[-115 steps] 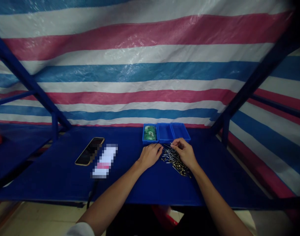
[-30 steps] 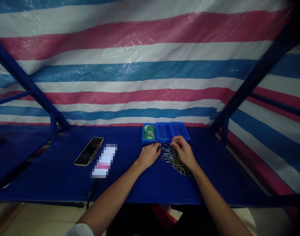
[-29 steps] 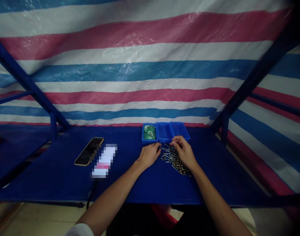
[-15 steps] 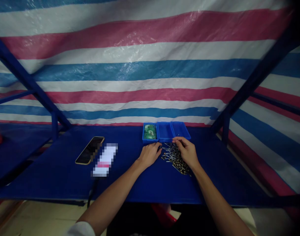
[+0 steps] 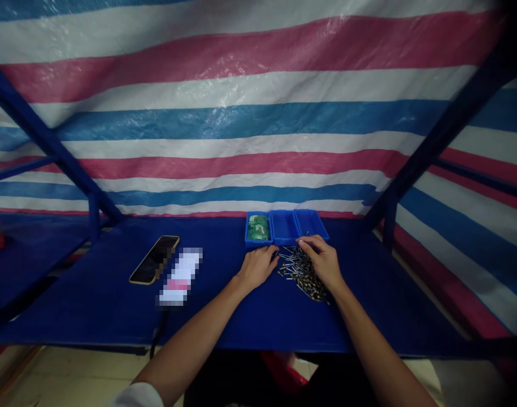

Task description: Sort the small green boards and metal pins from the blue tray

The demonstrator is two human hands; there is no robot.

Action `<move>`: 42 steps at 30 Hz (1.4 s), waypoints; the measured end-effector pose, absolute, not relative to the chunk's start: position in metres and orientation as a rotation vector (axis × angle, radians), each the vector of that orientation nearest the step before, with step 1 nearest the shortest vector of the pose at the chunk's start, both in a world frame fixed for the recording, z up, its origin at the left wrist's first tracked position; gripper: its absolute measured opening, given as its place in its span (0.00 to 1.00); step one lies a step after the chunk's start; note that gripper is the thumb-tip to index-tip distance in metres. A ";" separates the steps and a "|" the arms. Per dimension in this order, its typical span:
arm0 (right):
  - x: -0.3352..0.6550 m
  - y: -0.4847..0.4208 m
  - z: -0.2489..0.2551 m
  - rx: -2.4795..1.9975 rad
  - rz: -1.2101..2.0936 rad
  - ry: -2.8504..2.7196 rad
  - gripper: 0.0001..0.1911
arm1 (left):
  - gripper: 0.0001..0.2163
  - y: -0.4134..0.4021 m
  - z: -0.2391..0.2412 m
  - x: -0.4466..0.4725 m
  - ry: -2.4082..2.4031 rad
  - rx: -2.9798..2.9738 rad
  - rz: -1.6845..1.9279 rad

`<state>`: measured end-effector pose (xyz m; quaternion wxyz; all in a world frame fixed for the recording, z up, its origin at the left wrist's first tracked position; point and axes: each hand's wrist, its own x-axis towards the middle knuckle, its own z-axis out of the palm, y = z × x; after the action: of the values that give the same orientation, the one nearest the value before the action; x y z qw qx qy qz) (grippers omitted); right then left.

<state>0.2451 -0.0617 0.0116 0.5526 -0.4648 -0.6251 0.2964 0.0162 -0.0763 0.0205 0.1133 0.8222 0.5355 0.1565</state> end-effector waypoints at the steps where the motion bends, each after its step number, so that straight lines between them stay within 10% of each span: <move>1: 0.245 -0.062 0.012 -1.100 0.691 -1.489 0.18 | 0.15 -0.076 0.021 0.016 1.569 2.412 0.458; 42: 0.241 -0.065 0.004 -1.089 0.909 -1.636 0.16 | 0.14 -0.075 0.017 0.016 1.544 2.422 0.529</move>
<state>0.2413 -0.0654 0.0043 0.4688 -0.4443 -0.6672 0.3709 0.0157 -0.0752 0.0169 0.1102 0.8242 0.5255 0.1800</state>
